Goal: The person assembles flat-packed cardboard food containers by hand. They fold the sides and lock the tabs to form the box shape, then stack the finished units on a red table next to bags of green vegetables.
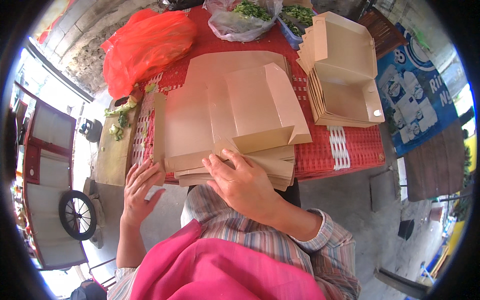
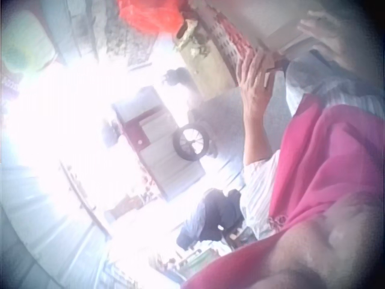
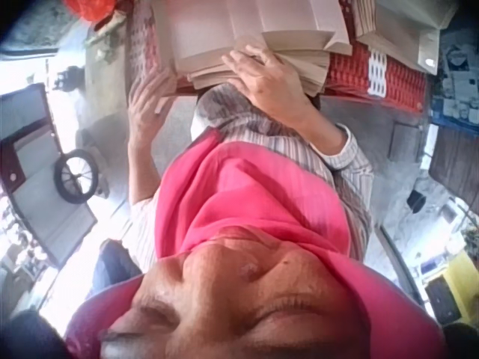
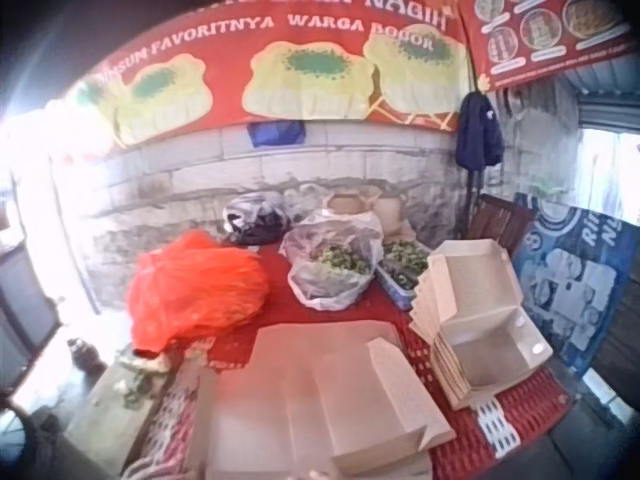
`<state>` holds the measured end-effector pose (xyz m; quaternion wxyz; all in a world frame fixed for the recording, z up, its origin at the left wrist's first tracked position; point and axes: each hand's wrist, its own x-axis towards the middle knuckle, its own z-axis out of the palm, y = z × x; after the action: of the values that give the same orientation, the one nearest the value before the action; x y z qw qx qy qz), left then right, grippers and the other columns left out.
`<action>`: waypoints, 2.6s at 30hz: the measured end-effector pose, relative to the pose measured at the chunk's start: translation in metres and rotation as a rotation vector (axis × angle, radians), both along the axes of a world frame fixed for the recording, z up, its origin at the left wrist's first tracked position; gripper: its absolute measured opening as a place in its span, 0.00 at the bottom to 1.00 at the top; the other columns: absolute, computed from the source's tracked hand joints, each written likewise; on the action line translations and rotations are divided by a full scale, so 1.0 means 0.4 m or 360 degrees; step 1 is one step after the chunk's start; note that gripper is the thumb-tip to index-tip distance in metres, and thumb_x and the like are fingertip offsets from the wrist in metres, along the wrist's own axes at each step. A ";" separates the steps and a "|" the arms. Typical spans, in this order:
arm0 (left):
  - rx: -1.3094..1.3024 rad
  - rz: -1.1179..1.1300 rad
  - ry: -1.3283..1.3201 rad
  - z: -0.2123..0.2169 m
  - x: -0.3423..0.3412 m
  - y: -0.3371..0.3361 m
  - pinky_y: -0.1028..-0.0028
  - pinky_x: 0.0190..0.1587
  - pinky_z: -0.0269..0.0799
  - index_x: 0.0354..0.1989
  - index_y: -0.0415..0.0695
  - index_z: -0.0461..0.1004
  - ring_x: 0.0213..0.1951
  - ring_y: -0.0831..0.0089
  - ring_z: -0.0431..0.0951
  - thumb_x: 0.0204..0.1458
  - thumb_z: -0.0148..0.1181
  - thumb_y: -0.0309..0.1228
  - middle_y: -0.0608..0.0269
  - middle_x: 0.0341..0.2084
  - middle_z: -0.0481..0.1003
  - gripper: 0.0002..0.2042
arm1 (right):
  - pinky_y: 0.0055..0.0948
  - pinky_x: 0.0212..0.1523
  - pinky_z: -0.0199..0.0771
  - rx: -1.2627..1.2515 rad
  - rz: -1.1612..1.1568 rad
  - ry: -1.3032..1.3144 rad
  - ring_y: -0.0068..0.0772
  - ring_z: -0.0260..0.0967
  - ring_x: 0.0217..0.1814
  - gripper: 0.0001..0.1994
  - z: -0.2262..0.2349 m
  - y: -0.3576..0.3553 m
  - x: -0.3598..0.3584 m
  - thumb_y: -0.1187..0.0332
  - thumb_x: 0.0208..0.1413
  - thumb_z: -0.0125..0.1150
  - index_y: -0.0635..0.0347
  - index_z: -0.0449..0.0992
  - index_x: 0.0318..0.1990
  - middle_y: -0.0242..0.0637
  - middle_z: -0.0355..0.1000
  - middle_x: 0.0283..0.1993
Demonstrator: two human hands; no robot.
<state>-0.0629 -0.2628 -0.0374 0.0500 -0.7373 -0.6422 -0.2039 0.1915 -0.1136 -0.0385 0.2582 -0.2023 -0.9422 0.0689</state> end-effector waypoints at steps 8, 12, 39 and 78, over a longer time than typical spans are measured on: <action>0.0255 -0.0066 -0.0033 0.002 -0.021 0.037 0.58 0.57 0.68 0.34 0.42 0.80 0.57 0.58 0.74 0.41 0.70 0.27 0.62 0.44 0.79 0.11 | 0.31 0.51 0.77 -0.0032 -0.0012 0.0019 0.36 0.70 0.55 0.22 -0.002 0.001 -0.003 0.63 0.50 0.68 0.54 0.77 0.55 0.28 0.73 0.53; 0.0409 0.0281 -0.0567 -0.029 0.025 0.059 0.66 0.46 0.74 0.31 0.38 0.78 0.44 0.61 0.76 0.47 0.68 0.27 0.57 0.41 0.76 0.07 | 0.31 0.52 0.77 -0.0055 -0.0022 0.0026 0.37 0.70 0.56 0.22 -0.002 -0.003 -0.002 0.64 0.50 0.68 0.54 0.77 0.55 0.28 0.73 0.53; 0.0371 0.0294 -0.2549 0.034 0.233 0.066 0.81 0.39 0.70 0.45 0.40 0.68 0.35 0.82 0.73 0.56 0.52 0.16 0.67 0.31 0.73 0.10 | 0.31 0.52 0.67 0.0339 0.0470 0.0443 0.27 0.68 0.51 0.22 0.044 -0.032 -0.050 0.69 0.49 0.59 0.63 0.75 0.53 0.32 0.70 0.47; 0.0050 0.0080 0.0136 0.034 0.255 0.230 0.61 0.53 0.71 0.52 0.36 0.72 0.53 0.56 0.75 0.50 0.54 0.24 0.53 0.51 0.74 0.19 | 0.35 0.47 0.75 0.0182 -0.0291 0.0842 0.40 0.70 0.48 0.31 -0.078 0.150 0.243 0.84 0.38 0.72 0.49 0.74 0.53 0.43 0.58 0.61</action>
<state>0.0392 -0.1709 -0.0238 0.0943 -0.7280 -0.6545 -0.1810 0.2886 -0.0537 -0.0696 0.5112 -0.2464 -0.8223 0.0425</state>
